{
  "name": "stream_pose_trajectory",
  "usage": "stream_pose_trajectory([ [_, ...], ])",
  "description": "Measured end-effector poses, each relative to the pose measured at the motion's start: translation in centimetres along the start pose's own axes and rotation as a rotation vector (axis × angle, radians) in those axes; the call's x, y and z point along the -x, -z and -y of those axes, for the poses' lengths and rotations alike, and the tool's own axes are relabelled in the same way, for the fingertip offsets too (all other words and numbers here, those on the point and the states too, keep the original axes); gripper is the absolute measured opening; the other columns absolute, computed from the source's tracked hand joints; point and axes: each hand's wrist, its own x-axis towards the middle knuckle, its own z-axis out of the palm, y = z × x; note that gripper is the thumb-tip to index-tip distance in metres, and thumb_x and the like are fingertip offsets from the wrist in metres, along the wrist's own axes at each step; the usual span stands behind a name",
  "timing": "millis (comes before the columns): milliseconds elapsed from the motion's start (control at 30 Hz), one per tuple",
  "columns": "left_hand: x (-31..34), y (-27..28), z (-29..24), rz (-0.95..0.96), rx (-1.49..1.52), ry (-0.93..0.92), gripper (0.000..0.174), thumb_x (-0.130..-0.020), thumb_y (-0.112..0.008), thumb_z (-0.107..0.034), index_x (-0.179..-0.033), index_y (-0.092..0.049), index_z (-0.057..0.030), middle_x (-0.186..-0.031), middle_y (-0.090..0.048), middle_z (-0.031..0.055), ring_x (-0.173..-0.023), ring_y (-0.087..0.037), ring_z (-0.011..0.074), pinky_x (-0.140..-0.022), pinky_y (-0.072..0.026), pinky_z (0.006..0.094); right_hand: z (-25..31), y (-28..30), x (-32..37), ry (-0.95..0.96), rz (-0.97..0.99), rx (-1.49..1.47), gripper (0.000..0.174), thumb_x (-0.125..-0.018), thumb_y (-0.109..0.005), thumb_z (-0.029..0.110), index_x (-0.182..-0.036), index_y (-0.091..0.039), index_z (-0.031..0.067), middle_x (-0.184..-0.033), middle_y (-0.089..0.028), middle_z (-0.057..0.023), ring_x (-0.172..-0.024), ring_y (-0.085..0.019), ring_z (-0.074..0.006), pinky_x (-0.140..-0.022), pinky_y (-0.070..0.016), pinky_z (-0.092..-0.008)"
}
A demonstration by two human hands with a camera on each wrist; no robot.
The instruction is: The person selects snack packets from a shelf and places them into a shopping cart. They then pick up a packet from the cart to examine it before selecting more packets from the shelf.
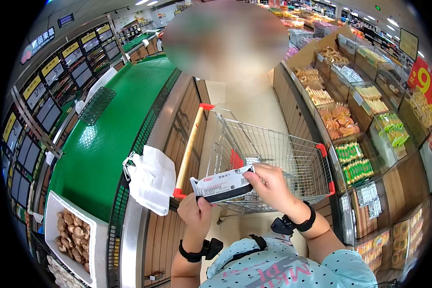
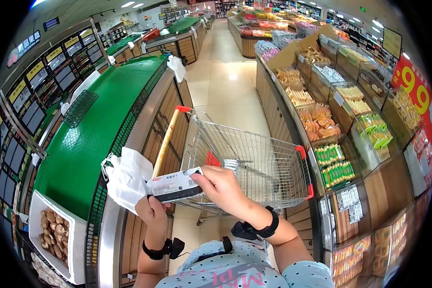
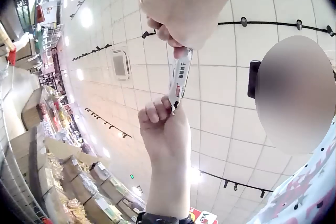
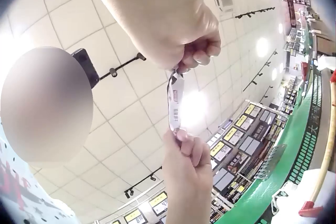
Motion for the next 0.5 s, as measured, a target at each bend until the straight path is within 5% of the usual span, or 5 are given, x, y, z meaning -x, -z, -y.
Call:
stream_pose_trajectory([
  [167,-0.5,-0.8,-1.0,0.140,0.064,0.161,0.030,-0.083,-0.033,-0.016,-0.072,-0.054,0.0018,-0.051,-0.051,0.0022,-0.044,-0.046,0.0095,-0.042,-0.0369,0.0242,-1.3,0.3,1.2,0.006,-0.095,0.041,0.016,-0.071,-0.055,0.008,-0.060,-0.046,0.0009,-0.051,-0.039,-0.0082,-0.043,-0.038,-0.0206,-0.041,-0.0310,-0.0284],
  [200,-0.7,-1.9,-0.2,0.173,0.266,0.346,0.037,-0.086,-0.028,-0.027,-0.101,-0.045,0.0021,-0.066,-0.054,0.0036,-0.053,-0.047,0.0068,-0.045,-0.0368,0.0221,-1.3,0.9,1.3,0.115,-0.073,0.181,0.015,-0.069,-0.056,0.008,-0.059,-0.046,0.0024,-0.051,-0.039,-0.0071,-0.044,-0.039,-0.0199,-0.042,-0.0314,-0.0279],
  [267,-1.1,-3.1,2.3,0.487,0.639,0.267,0.051,-0.085,-0.025,-0.039,-0.119,-0.024,-0.0010,-0.081,-0.053,0.0059,-0.061,-0.049,0.0084,-0.050,-0.0367,0.0193,-1.1,2.3,1.5,0.331,-0.022,0.463,0.014,-0.064,-0.058,0.008,-0.057,-0.046,0.0053,-0.052,-0.040,-0.0048,-0.046,-0.041,-0.0184,-0.044,-0.0323,-0.0267],
  [400,-0.5,-5.7,2.3,0.849,1.049,0.589,0.055,-0.084,-0.025,-0.043,-0.123,-0.019,-0.0053,-0.099,-0.047,0.0037,-0.080,-0.048,0.0097,-0.059,-0.0396,0.0213,-1.6,2.0,3.8,0.530,0.281,0.676,0.014,-0.059,-0.057,0.014,-0.062,-0.044,0.0107,-0.061,-0.039,-0.0003,-0.060,-0.043,-0.0128,-0.050,-0.0331,-0.0237],
  [500,1.7,-8.0,3.2,0.799,1.041,0.895,0.046,-0.086,-0.026,-0.037,-0.119,-0.028,-0.0052,-0.104,-0.045,0.0042,-0.090,-0.046,0.0108,-0.073,-0.0401,0.0235,-2.6,1.9,5.5,0.565,0.262,0.729,0.013,-0.062,-0.055,0.016,-0.062,-0.043,0.0119,-0.059,-0.034,0.0008,-0.057,-0.040,-0.0114,-0.048,-0.0314,-0.0219],
])
